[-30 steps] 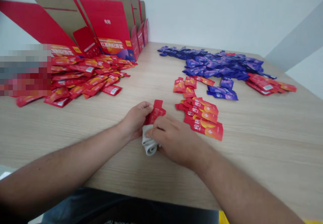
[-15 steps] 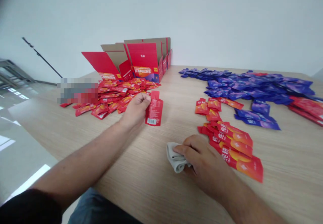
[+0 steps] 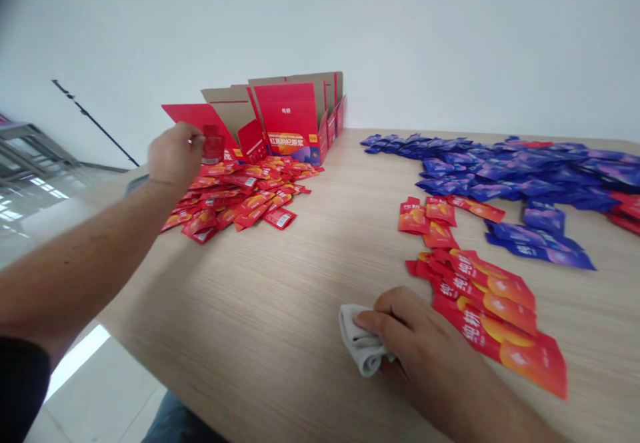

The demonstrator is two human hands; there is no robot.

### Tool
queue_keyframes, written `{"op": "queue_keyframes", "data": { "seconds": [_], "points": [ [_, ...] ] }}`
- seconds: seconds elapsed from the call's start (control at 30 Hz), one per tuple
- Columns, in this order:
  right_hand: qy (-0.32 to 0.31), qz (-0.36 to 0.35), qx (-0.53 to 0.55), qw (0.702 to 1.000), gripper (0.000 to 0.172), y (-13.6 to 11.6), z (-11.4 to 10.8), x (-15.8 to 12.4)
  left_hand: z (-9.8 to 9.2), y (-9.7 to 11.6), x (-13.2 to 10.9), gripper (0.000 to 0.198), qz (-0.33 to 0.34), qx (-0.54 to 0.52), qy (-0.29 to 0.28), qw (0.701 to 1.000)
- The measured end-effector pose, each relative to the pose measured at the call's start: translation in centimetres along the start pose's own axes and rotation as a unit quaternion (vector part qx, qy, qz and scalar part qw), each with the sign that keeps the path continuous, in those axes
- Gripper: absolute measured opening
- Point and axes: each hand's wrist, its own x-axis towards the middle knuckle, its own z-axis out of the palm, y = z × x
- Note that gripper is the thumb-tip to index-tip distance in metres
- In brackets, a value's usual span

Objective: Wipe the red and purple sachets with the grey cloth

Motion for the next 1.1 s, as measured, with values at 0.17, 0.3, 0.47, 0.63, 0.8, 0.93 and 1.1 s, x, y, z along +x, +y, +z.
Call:
{"op": "queue_keyframes", "data": {
  "seconds": [0.17, 0.3, 0.47, 0.63, 0.8, 0.93, 1.1],
  "points": [
    [-0.007, -0.001, -0.004, 1.0, 0.039, 0.0, -0.1, 0.0, 2.5, -2.4, 2.0, 0.03, -0.011, 0.046, -0.047, 0.998],
    [-0.016, 0.0, 0.003, 1.0, 0.043, 0.1, -0.3, 0.1, 5.1, -3.1, 2.0, 0.026, -0.037, -0.015, -0.085, 0.996],
    [-0.021, 0.013, 0.011, 1.0, 0.041, 0.1, -0.3, 0.1, 7.0, -3.4, 2.1, 0.018, -0.057, -0.038, -0.115, 0.991],
    [-0.022, 0.011, 0.001, 1.0, 0.042, 0.1, -0.1, 0.0, 5.9, -3.5, 1.4, 0.029, -0.044, -0.048, -0.095, 0.993],
    [-0.032, 0.021, 0.001, 0.999, 0.041, -0.4, -0.3, 0.4, 3.6, -1.0, -1.0, 0.024, -0.037, -0.088, -0.049, 0.994],
    [-0.073, 0.045, 0.011, 0.996, 0.036, -0.7, -0.3, 0.7, 2.9, 3.7, -4.6, 0.019, -0.025, -0.129, -0.085, 0.988],
    [-0.109, 0.065, 0.035, 0.991, 0.037, -0.6, -0.1, 0.9, 4.1, 11.1, -11.1, 0.013, 0.042, -0.274, -0.225, 0.934]
  ]
}}
